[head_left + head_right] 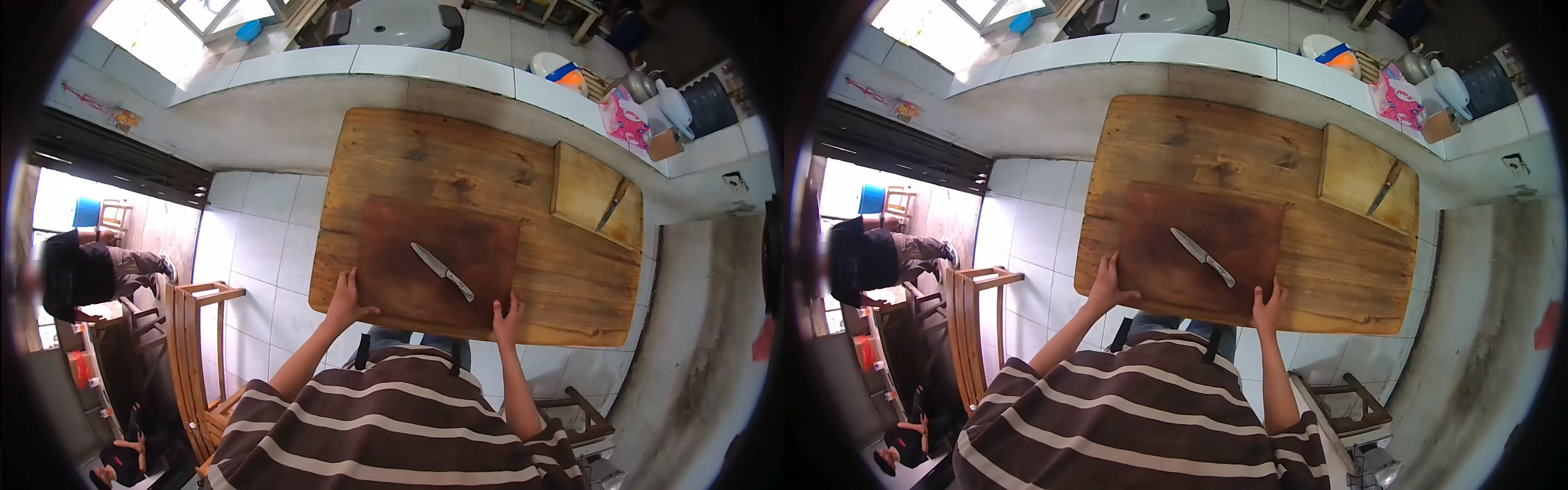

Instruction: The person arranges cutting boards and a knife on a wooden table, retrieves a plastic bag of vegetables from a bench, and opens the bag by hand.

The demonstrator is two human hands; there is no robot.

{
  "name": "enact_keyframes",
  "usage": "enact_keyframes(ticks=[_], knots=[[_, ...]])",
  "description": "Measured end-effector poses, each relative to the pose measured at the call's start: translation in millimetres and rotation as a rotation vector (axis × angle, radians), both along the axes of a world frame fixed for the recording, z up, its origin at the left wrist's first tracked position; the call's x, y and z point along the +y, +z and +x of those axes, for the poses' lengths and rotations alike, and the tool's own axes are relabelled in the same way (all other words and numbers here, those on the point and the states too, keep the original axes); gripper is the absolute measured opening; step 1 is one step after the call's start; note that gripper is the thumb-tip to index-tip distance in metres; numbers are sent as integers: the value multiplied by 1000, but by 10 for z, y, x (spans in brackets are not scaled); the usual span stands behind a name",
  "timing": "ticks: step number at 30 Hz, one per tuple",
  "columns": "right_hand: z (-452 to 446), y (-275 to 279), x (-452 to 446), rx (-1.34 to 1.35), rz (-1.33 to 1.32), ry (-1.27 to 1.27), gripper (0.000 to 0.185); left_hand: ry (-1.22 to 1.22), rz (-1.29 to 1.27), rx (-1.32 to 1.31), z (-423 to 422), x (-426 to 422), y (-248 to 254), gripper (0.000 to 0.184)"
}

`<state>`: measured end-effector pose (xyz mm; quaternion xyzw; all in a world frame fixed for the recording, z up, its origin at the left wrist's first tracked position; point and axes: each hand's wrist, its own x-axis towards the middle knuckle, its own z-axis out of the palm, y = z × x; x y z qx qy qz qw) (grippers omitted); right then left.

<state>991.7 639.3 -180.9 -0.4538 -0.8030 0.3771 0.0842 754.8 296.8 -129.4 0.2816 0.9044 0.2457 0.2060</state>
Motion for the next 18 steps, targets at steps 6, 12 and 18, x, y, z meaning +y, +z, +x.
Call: enact_keyframes(ticks=[6,12,18], knots=[[-41,18,22,42,-107,-88,59,-141,-117,34,-117,-72,22,133],[-144,-50,36,57,-172,-111,58,-137,-13,62,-394,-56,-79,118],[-425,-196,177,102,-201,-118,57,-124,-65,-48,-687,68,98,118]])
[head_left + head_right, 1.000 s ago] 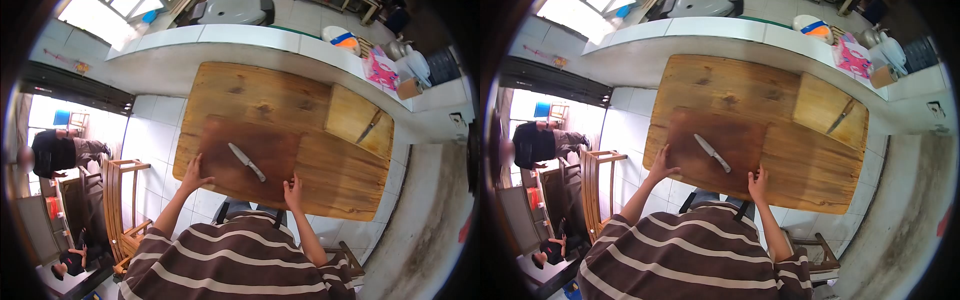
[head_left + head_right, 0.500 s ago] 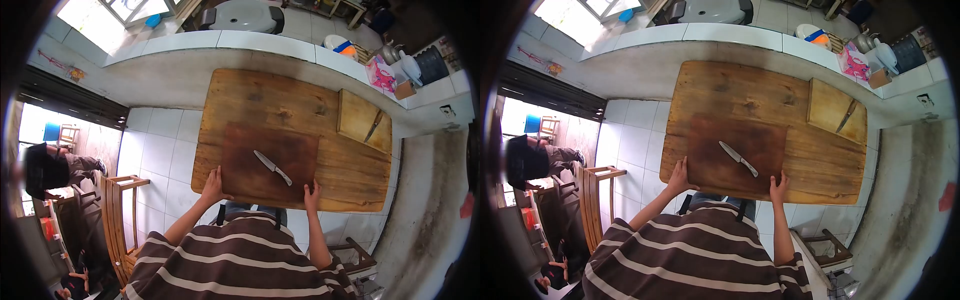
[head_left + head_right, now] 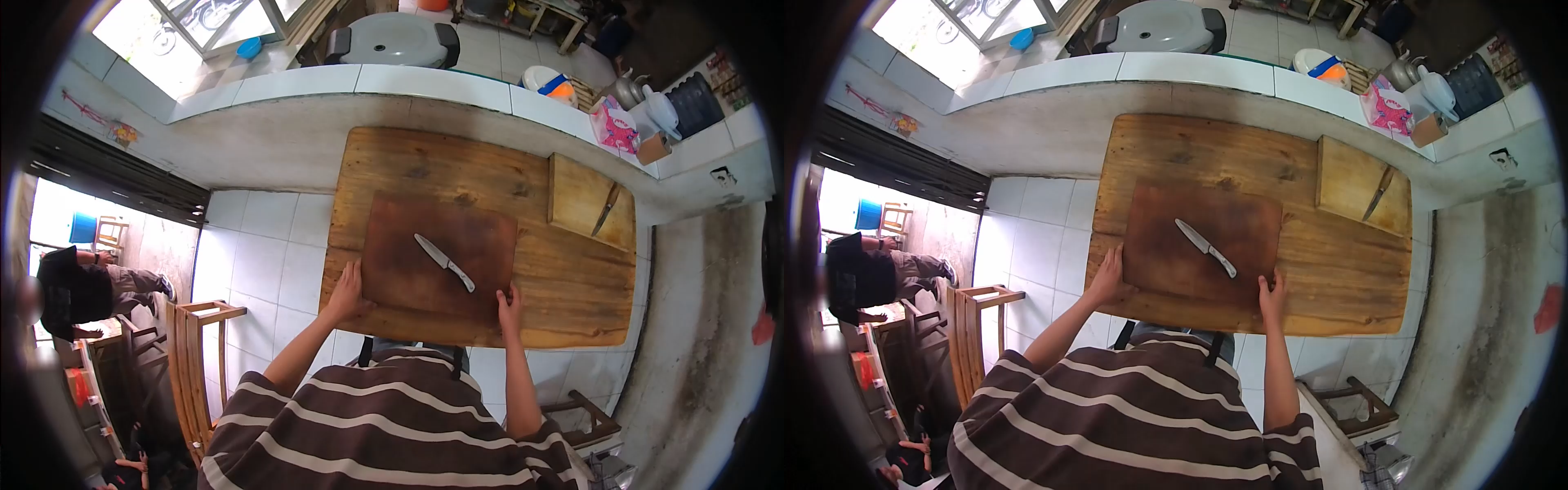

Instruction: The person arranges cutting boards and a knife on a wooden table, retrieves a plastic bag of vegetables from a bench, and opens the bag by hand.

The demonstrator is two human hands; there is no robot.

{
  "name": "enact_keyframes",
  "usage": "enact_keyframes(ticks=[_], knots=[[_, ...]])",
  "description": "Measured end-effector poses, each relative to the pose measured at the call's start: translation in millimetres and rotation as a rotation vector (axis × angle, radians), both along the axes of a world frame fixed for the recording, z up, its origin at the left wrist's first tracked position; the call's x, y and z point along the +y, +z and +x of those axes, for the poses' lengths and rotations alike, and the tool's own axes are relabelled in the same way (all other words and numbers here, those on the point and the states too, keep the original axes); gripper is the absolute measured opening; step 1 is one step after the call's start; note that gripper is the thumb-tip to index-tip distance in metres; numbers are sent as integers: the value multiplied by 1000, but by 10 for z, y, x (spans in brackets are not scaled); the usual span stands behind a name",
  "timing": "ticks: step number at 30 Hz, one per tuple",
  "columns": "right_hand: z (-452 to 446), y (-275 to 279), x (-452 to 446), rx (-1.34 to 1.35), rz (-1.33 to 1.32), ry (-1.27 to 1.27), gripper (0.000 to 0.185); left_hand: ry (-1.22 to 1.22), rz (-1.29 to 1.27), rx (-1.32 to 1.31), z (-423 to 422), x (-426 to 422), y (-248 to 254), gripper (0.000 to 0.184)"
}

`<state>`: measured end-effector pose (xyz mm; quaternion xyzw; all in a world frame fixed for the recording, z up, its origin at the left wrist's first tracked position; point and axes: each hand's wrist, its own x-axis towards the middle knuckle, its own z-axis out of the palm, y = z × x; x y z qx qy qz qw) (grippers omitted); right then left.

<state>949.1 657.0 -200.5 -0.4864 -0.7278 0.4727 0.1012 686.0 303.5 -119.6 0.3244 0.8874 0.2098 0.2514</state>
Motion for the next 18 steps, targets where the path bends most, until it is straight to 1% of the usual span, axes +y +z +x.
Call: enact_keyframes(ticks=[4,5,8,11,14,17,18], knots=[[-210,137,33,47,-61,-9,59,61,-26,-37,-100,113,149,118],[-226,172,33,20,-53,13,59,70,-25,-37,-81,120,165,118],[-245,202,87,-9,-25,57,61,90,35,32,-97,85,-25,113],[-198,135,81,-11,-12,52,63,155,138,30,-6,-29,-265,110],[-267,150,1,-56,12,5,67,145,183,-19,-18,-27,-193,105],[-345,171,4,-46,16,-30,69,117,199,26,-45,-41,-283,102],[-327,29,34,-24,21,-23,69,131,196,35,-50,-39,-281,102]])
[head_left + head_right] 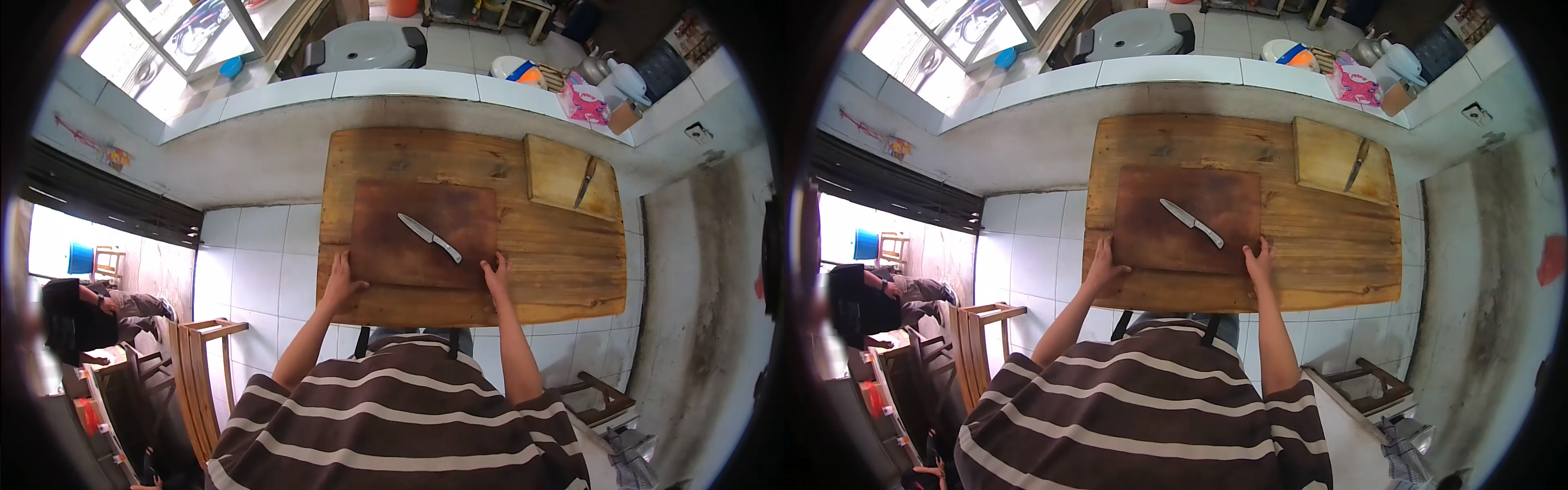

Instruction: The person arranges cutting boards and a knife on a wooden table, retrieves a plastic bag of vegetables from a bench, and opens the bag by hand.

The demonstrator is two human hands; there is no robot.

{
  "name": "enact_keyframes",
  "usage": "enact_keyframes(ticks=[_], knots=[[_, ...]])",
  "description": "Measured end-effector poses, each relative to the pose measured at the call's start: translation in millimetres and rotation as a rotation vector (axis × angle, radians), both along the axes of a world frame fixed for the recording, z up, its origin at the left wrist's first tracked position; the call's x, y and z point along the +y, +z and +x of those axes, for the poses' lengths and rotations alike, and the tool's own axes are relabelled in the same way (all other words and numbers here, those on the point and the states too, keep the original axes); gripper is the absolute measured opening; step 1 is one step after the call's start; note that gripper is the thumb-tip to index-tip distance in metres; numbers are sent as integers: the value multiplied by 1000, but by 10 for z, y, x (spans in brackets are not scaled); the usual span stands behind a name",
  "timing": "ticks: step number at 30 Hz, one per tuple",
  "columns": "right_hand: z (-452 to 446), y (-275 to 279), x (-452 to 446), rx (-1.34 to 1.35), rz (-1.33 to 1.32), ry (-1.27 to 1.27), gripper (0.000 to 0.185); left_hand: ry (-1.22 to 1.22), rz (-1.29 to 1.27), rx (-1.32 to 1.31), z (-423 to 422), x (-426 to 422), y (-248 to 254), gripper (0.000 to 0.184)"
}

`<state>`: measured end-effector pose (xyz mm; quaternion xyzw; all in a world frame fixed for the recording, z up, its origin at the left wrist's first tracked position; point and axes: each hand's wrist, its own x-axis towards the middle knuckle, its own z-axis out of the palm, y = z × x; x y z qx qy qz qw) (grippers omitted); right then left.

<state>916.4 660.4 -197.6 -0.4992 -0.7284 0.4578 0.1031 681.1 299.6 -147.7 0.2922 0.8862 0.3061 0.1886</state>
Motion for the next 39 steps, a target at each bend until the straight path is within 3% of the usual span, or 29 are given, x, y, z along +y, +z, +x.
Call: enact_keyframes(ticks=[7,8,10,12,13,14,17,18,20,23,27,28,30,33,39], knots=[[118,-7,20,85,37,134,68,2,-58,16,-39,-31,5,102],[165,-9,-10,115,47,100,60,-1,-75,37,-20,-44,-6,102],[241,124,-110,176,72,32,44,55,-52,166,122,2,219,88],[418,504,-254,103,169,187,25,80,-32,242,296,35,427,68],[473,759,-360,62,216,276,21,81,-25,258,384,19,496,56],[508,910,-503,155,103,249,28,94,-17,275,475,-7,529,47],[702,1053,-911,143,-211,292,23,81,342,-164,851,-233,409,34],[722,1176,-1069,146,-255,350,21,43,399,-89,1069,-277,545,32],[786,1531,-1443,141,-353,476,20,132,416,-229,1485,-454,644,33],[958,1672,-1931,357,-313,827,20,232,601,-239,2198,-747,737,32],[1180,2037,-2464,346,-327,1186,19,575,807,-427,3193,-1115,1240,17],[1225,2035,-2560,316,-311,1308,20,629,700,-518,3436,-1307,1288,22],[1314,2030,-2737,264,-276,1547,22,767,688,-504,3914,-1609,1253,22],[1442,2152,-3168,1,-467,1602,23,949,667,-472,4600,-1967,1333,22],[1672,2356,-4086,167,-478,1943,23,1242,853,-211,5505,-2487,1372,27]])
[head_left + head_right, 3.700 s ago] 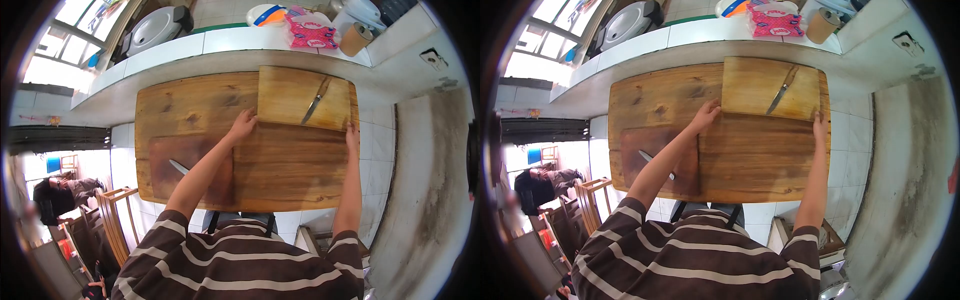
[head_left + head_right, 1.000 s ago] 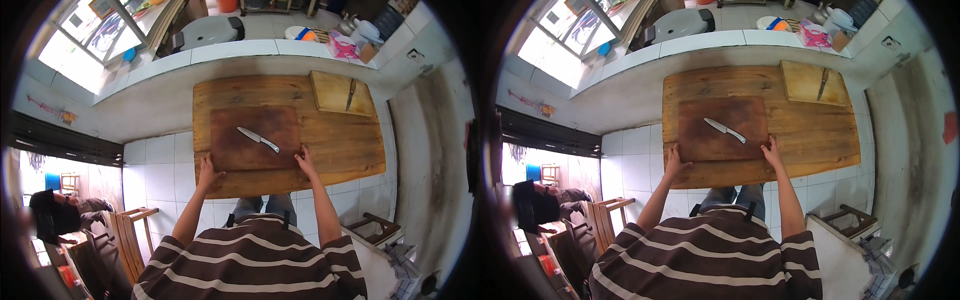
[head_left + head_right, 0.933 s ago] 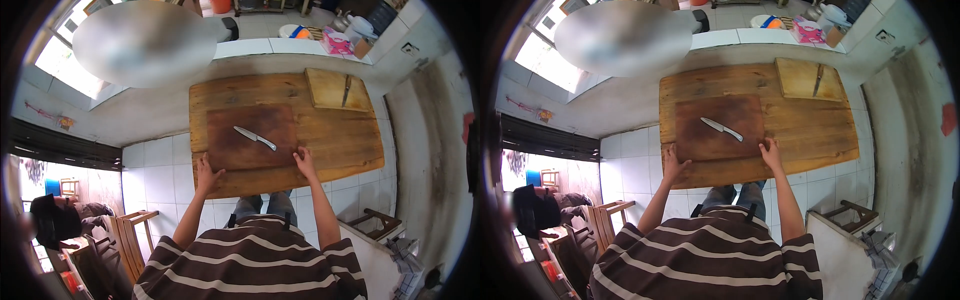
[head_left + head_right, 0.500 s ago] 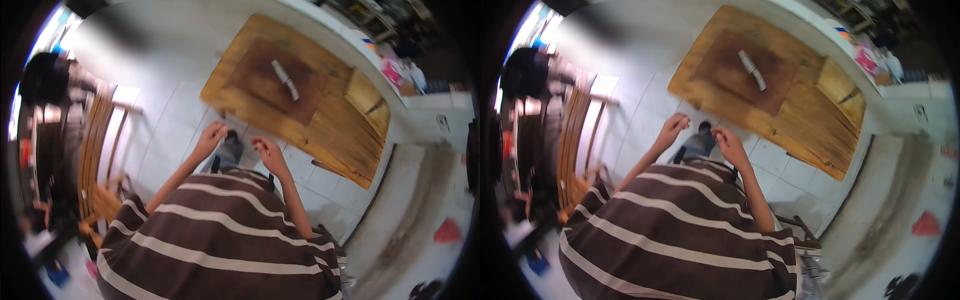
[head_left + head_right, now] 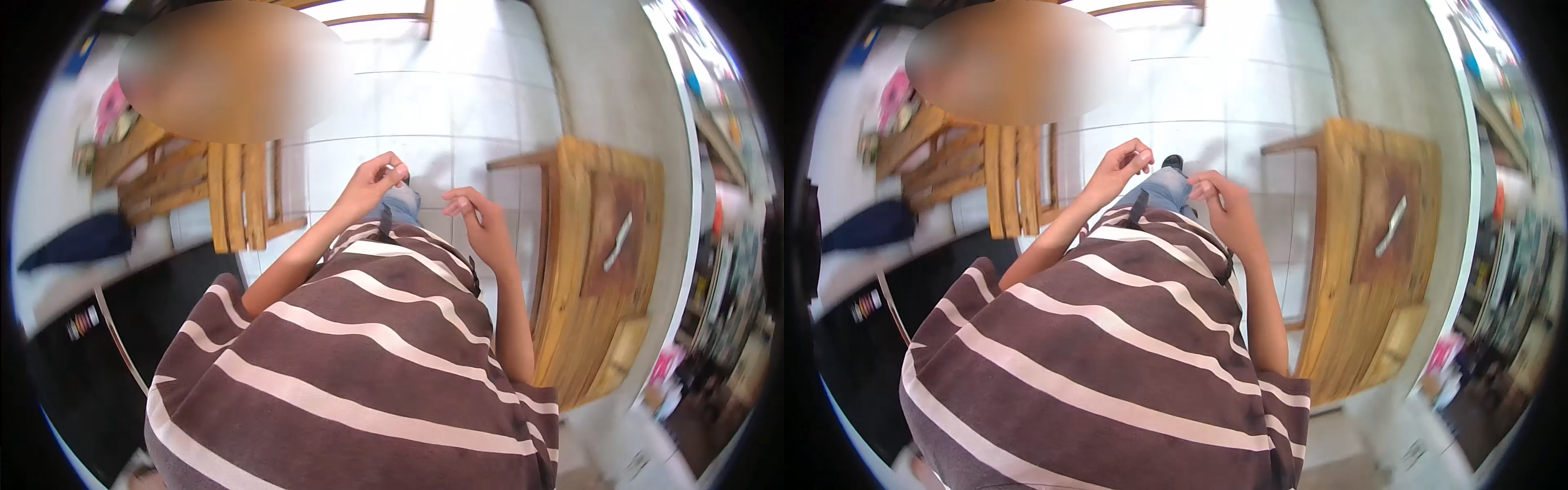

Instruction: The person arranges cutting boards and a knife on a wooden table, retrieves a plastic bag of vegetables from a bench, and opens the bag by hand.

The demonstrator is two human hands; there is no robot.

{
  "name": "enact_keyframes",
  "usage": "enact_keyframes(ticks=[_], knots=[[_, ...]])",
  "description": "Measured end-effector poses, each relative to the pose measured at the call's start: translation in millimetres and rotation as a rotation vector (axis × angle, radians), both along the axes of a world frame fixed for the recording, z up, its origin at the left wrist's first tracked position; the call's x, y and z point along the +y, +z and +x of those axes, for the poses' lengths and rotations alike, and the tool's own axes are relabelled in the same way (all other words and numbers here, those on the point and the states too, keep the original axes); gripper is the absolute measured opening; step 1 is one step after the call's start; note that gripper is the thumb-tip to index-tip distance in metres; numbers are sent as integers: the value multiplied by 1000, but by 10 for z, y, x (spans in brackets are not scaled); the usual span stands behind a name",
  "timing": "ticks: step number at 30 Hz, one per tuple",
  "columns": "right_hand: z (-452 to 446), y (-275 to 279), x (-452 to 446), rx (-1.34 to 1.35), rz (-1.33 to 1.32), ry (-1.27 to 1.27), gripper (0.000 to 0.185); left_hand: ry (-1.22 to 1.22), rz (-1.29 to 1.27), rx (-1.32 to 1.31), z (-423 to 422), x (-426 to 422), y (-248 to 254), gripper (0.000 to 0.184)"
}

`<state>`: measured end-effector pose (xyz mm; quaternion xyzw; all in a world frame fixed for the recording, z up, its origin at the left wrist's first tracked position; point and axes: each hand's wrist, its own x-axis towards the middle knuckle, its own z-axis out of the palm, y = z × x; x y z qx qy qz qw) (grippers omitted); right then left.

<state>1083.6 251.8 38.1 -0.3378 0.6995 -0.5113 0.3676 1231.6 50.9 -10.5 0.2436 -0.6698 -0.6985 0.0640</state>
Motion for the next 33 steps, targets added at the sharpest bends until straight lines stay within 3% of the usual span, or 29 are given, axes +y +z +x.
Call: enact_keyframes(ticks=[7,11,13,16,23,26,30,33], knots=[[353,269,-1313,142,53,539,17,490,-77,34,1044,-398,213,43],[716,309,-2139,233,-50,831,18,738,-98,104,1633,-562,238,42],[976,351,-2570,230,-15,983,23,860,-5,195,1969,-659,213,31],[1391,301,-3136,114,-14,1081,24,1038,58,360,2374,-821,173,12],[2153,138,-4373,42,78,1346,25,1346,-12,230,3166,-1295,128,14],[2436,88,-4811,15,99,1461,20,1570,-20,307,3335,-1318,160,14],[2755,-133,-5597,-36,90,1629,18,1751,-27,224,3464,-1250,61,12],[3028,-273,-6356,90,28,1680,18,1926,72,160,3407,-1310,173,13]])
